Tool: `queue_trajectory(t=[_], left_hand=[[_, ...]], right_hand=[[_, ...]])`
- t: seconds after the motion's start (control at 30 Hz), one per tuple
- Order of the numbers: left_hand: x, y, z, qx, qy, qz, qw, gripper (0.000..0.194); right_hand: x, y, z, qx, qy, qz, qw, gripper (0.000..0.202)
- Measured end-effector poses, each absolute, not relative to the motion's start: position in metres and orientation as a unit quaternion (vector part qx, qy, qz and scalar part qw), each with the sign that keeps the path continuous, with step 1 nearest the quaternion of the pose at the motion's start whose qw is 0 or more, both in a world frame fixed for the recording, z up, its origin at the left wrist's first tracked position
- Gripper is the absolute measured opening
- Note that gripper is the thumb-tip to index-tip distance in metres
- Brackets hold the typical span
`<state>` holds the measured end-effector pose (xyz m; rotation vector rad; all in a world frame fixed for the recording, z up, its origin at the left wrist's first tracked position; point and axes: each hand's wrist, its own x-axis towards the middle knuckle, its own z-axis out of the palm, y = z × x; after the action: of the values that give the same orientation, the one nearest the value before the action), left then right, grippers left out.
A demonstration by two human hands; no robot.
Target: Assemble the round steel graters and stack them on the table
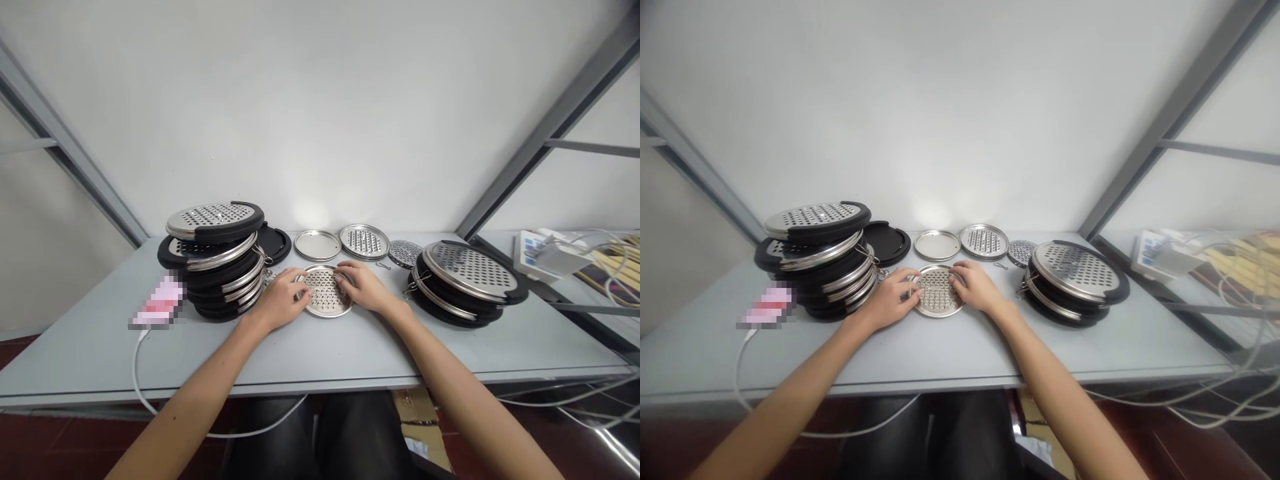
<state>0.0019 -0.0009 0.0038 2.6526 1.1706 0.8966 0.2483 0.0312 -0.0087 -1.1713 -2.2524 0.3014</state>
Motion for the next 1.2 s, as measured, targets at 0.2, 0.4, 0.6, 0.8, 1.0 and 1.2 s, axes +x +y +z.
queue_trajectory(t=[0.2,0.4,0.6,0.8,1.0,1.2], left_hand=[[0.001,-0.002,0.003,0.872,0.407,0.250,0.105,0.052],[0.003,-0.002,-0.002,0.876,0.411,0.201,0.153,0.098],[0.005,-0.001,-0.003,0.871,0.424,0.184,0.165,0.101],[0.007,-0.001,-0.003,0.868,0.438,0.173,0.158,0.105],[0.008,-0.003,-0.001,0.871,0.436,0.169,0.152,0.103],[0.006,-0.002,-0.002,0.876,0.427,0.174,0.143,0.094]], right_hand=[[0.245,0.032,-0.020,-0.468,-0.845,0.092,0.243,0.045],[0.243,0.034,-0.024,-0.480,-0.842,0.088,0.232,0.050],[0.236,0.038,-0.026,-0.490,-0.837,0.093,0.227,0.052],[0.233,0.039,-0.026,-0.487,-0.830,0.102,0.253,0.046],[0.233,0.034,-0.024,-0.487,-0.833,0.090,0.248,0.051],[0.233,0.031,-0.023,-0.487,-0.833,0.078,0.251,0.049]])
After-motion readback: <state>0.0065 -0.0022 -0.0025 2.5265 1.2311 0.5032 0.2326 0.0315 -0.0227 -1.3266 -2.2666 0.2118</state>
